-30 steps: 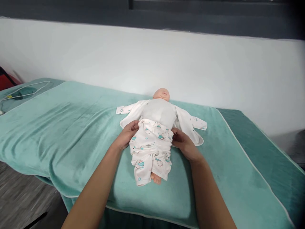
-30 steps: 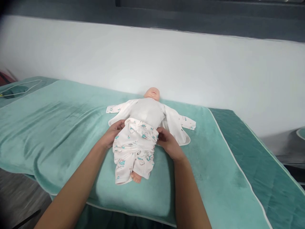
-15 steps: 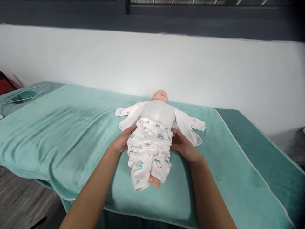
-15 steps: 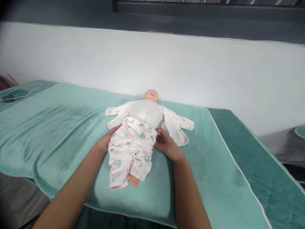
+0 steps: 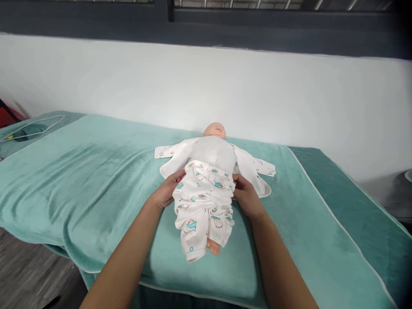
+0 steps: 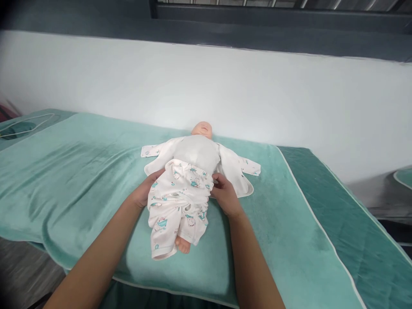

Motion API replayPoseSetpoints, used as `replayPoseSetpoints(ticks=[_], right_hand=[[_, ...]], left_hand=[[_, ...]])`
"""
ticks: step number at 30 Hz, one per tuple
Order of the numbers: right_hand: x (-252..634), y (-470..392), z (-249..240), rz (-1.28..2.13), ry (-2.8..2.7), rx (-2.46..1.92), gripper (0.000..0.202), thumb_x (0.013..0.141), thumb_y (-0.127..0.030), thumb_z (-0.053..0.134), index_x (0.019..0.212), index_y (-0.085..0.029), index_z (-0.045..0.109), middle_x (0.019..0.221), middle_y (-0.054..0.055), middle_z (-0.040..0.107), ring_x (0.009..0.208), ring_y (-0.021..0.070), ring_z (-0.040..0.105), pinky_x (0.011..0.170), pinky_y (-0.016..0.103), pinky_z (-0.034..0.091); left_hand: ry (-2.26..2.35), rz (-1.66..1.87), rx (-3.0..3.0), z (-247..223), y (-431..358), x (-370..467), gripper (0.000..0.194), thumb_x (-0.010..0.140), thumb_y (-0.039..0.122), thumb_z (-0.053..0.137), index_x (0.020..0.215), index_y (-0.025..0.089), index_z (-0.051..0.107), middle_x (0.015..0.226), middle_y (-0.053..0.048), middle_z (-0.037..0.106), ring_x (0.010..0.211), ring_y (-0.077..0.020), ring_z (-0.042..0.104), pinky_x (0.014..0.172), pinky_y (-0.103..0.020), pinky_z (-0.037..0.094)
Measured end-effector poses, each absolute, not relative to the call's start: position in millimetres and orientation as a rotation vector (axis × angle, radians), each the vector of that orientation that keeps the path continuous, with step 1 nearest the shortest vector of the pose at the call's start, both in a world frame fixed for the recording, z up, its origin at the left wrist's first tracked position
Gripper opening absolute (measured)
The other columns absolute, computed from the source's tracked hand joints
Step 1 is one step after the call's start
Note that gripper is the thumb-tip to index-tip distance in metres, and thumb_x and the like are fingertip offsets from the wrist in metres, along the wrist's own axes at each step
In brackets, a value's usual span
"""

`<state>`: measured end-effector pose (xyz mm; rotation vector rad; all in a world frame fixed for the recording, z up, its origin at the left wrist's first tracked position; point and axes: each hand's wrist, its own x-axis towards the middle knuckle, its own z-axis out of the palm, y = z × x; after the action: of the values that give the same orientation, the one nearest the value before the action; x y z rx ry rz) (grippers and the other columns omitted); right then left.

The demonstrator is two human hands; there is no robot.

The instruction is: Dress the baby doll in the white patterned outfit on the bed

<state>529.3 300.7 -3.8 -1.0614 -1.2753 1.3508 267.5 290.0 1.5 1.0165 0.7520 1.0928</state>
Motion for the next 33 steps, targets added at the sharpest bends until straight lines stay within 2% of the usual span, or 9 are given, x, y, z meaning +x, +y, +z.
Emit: replayPoseSetpoints(ticks=[5, 11, 20, 24, 26, 31, 33], right_hand=[[527.8, 305.1, -13.3, 1.237, -1.175, -1.169, 0.035, 0.064, -0.038, 0.082, 0.084, -0.024, 0.056, 0.066, -0.006, 0.058, 0.054, 0.0114, 0.045, 0.049, 0.024, 0.036], [522.1, 304.0, -10.0, 0.888, -1.164, -1.263, 0.025, 0.066, -0.029, 0.073, 0.085, -0.024, 0.057, 0.070, -0.004, 0.056, 0.061, 0.0123, 0.047, 0.054, 0.024, 0.034], [520.4, 306.4, -9.7, 0.847, -1.125, -1.287, 0.025, 0.068, -0.034, 0.071, 0.086, -0.024, 0.056, 0.069, -0.003, 0.059, 0.060, 0.0142, 0.050, 0.056, 0.025, 0.037], [521.0, 308.1, -11.7, 0.917, -1.105, -1.313, 0.028, 0.068, -0.031, 0.070, 0.091, -0.025, 0.056, 0.071, -0.002, 0.063, 0.060, 0.0148, 0.050, 0.054, 0.025, 0.037], [521.4, 309.6, -12.0, 0.919, -1.106, -1.328, 0.031, 0.067, -0.028, 0.070, 0.095, -0.025, 0.057, 0.077, -0.001, 0.065, 0.066, 0.0159, 0.054, 0.057, 0.025, 0.040], [522.5, 312.7, -14.0, 0.863, -1.142, -1.274, 0.044, 0.067, -0.025, 0.068, 0.110, -0.025, 0.059, 0.117, 0.005, 0.064, 0.088, 0.0179, 0.062, 0.075, 0.030, 0.049], [523.2, 313.5, -15.8, 0.892, -1.167, -1.249, 0.046, 0.068, -0.026, 0.068, 0.114, -0.025, 0.059, 0.121, 0.007, 0.064, 0.092, 0.0192, 0.062, 0.080, 0.033, 0.050]], left_hand=[[0.707, 1.051, 1.001, -7.7, 294.1, 265.9, 0.062, 0.067, 0.028, 0.085, 0.127, 0.019, 0.068, 0.114, -0.012, 0.075, 0.110, -0.0334, 0.069, 0.092, -0.042, 0.055], [0.733, 1.062, 1.019, -13.9, 294.9, 267.1, 0.057, 0.072, 0.026, 0.081, 0.127, 0.019, 0.069, 0.114, -0.011, 0.075, 0.109, -0.0313, 0.069, 0.090, -0.039, 0.055], [0.784, 1.049, 1.042, -14.9, 294.8, 268.2, 0.056, 0.075, 0.031, 0.079, 0.129, 0.021, 0.068, 0.112, -0.009, 0.076, 0.099, -0.0279, 0.070, 0.077, -0.034, 0.056], [0.797, 1.074, 1.033, -16.0, 295.2, 268.9, 0.056, 0.075, 0.031, 0.079, 0.128, 0.021, 0.069, 0.110, -0.009, 0.076, 0.098, -0.0277, 0.070, 0.079, -0.036, 0.055], [0.795, 1.088, 1.029, -16.3, 295.3, 269.0, 0.056, 0.074, 0.031, 0.079, 0.128, 0.020, 0.069, 0.110, -0.010, 0.076, 0.100, -0.0282, 0.070, 0.082, -0.037, 0.055], [0.798, 1.090, 1.029, -16.5, 295.1, 268.4, 0.054, 0.074, 0.030, 0.079, 0.126, 0.019, 0.070, 0.110, -0.010, 0.076, 0.101, -0.0284, 0.070, 0.084, -0.037, 0.055], [0.803, 1.087, 1.026, -16.4, 295.2, 268.2, 0.054, 0.074, 0.031, 0.079, 0.126, 0.020, 0.070, 0.109, -0.010, 0.076, 0.100, -0.0281, 0.070, 0.083, -0.037, 0.055]])
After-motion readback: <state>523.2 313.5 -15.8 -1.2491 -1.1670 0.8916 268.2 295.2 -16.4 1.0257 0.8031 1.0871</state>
